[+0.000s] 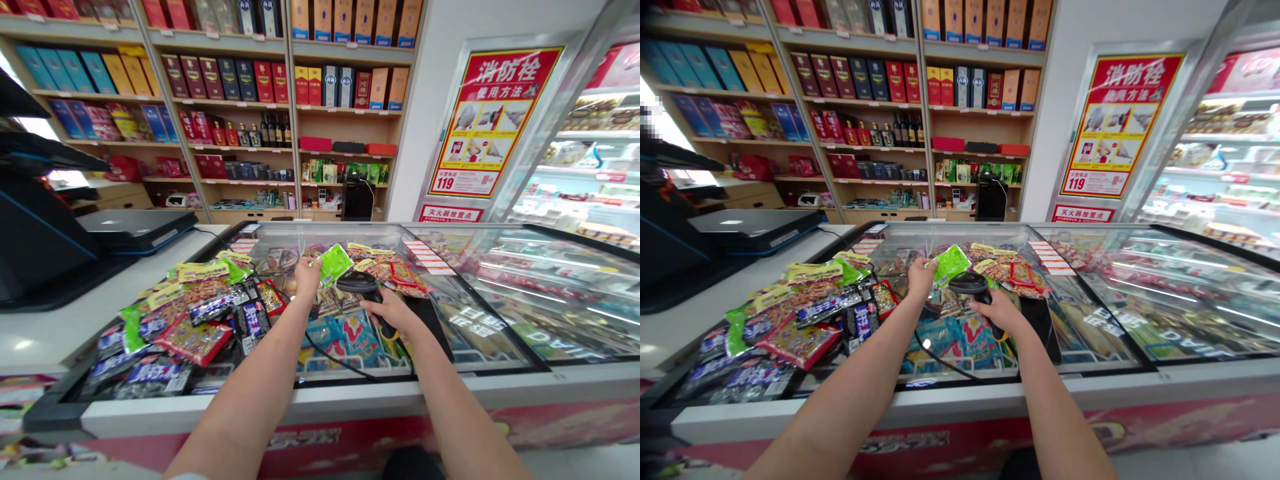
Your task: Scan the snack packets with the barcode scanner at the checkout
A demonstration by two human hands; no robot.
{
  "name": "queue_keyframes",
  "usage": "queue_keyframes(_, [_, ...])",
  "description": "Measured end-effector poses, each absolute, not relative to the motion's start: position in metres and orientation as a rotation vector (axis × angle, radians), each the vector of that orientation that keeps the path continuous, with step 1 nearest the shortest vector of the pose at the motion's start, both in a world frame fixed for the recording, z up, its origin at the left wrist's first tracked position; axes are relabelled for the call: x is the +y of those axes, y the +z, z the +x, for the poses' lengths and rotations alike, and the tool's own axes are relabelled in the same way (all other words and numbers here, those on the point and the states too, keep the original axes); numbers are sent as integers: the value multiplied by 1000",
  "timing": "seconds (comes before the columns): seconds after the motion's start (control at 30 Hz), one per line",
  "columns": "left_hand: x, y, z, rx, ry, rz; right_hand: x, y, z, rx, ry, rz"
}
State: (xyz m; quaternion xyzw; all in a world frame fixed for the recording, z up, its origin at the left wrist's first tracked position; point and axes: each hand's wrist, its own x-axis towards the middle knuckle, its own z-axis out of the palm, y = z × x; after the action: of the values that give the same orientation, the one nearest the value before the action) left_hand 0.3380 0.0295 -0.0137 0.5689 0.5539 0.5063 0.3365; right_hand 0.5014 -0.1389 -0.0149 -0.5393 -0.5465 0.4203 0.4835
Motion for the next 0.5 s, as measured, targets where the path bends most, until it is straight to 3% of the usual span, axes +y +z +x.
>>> queue_keyframes(0.5, [21,-7,338,1482,1332,1474,-139,-15,500,-1309,1049,-1338])
